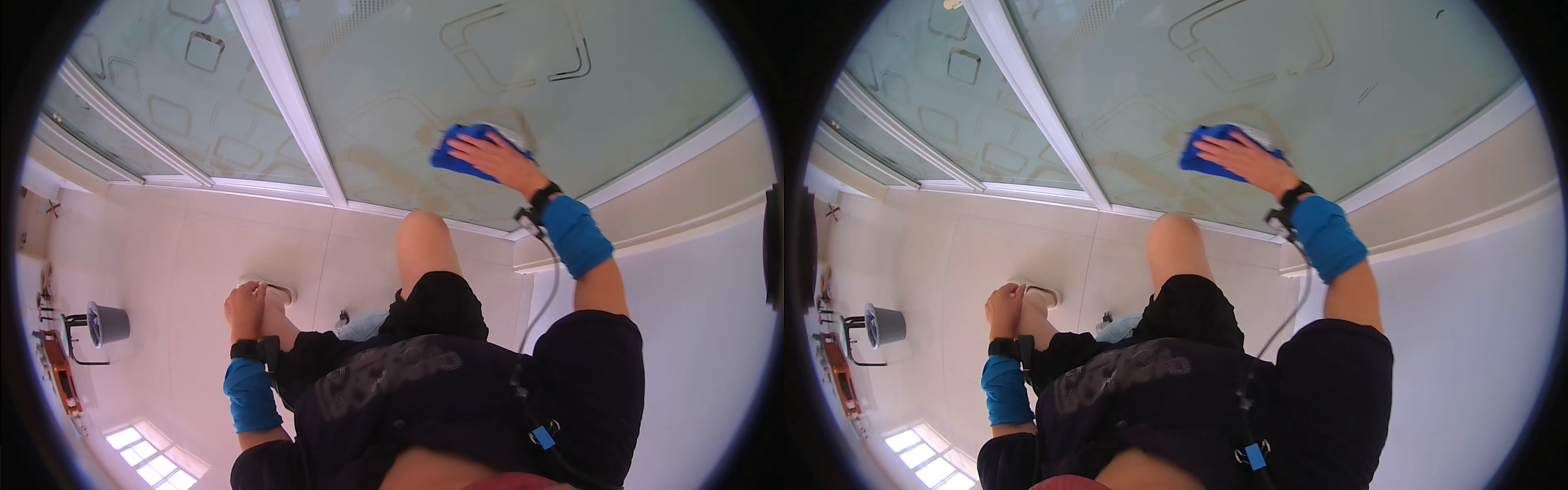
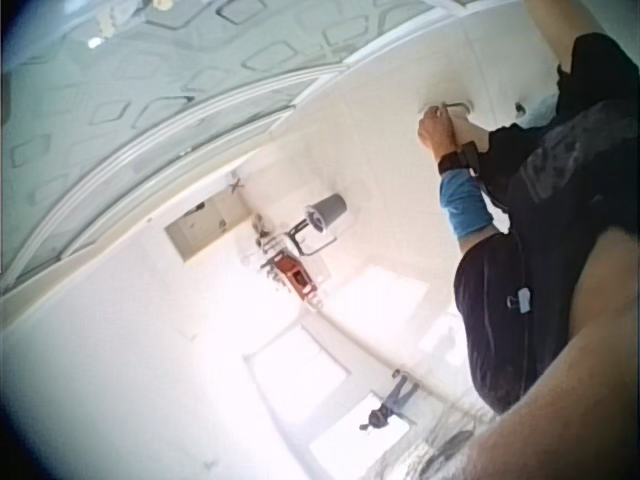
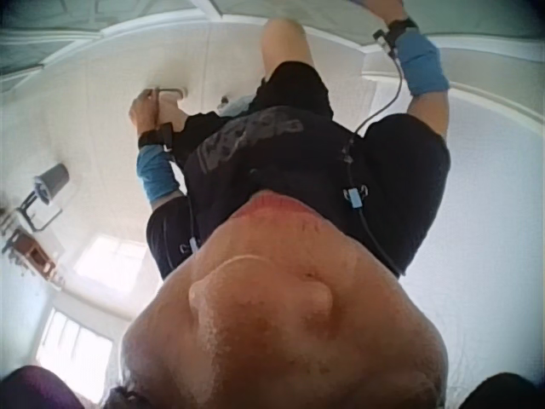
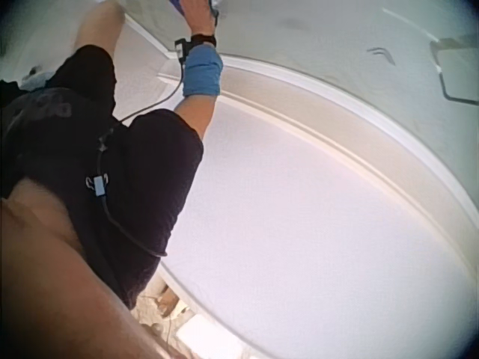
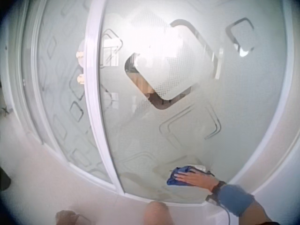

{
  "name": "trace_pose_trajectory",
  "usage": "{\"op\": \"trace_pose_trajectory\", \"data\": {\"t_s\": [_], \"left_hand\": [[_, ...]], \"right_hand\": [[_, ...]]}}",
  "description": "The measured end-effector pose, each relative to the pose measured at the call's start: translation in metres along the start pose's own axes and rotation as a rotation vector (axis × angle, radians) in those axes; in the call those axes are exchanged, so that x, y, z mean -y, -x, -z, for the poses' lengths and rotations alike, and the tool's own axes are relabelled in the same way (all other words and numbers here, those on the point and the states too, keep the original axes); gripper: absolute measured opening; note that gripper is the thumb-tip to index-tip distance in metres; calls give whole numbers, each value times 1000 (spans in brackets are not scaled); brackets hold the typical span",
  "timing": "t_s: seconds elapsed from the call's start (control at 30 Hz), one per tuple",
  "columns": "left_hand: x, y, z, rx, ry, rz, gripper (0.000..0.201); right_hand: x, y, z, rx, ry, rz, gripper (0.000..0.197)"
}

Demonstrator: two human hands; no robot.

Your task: The person wipes a glass shower door with a blue cloth, then moves to wipe a white door and its frame. The person uses a cloth to clean the surfaces in a home setting.

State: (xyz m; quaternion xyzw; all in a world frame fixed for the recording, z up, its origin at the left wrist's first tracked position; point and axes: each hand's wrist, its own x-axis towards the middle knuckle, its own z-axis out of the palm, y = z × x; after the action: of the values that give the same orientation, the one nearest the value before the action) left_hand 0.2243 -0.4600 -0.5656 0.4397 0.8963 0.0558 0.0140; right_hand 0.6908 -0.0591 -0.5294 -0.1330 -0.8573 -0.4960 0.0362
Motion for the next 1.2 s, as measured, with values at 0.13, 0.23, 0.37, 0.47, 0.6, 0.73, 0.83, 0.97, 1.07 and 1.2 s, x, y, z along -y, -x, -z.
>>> {"op": "trace_pose_trajectory", "data": {"t_s": [0.13, 0.23, 0.37, 0.47, 0.6, 0.73, 0.83, 0.97, 1.07, 1.2], "left_hand": [[-5, -6, -4, 4, -7, -16, 35], [-5, -3, -6, 7, -46, 3, 35], [-6, 2, -5, -15, -62, 15, 35], [-7, 3, -3, -28, -26, 2, 35], [-6, 10, -3, 38, 14, 61, 35], [5, 24, -5, -12, 2, 56, 33], [12, 32, -9, -35, 56, 79, 33], [12, 34, -14, -36, 98, 125, 31], [7, 28, -16, -55, 108, 99, 30], [4, 24, -15, -67, 138, 57, 32]], "right_hand": [[-25, 111, -5, 235, -233, -2, 70], [-35, 166, -2, 357, -340, -58, 72], [-36, 182, -4, 393, -443, -113, 72], [-24, 161, -12, 451, -526, -48, 71], [11, 114, -25, 374, -509, 81, 73], [58, 53, -39, 302, -952, 86, 68], [87, 1, -50, 258, -938, 114, 67], [117, -65, -58, 161, -448, 240, 67], [124, -102, -57, 37, -89, 286, 66], [114, -141, -39, 71, -56, 268, 68]]}}
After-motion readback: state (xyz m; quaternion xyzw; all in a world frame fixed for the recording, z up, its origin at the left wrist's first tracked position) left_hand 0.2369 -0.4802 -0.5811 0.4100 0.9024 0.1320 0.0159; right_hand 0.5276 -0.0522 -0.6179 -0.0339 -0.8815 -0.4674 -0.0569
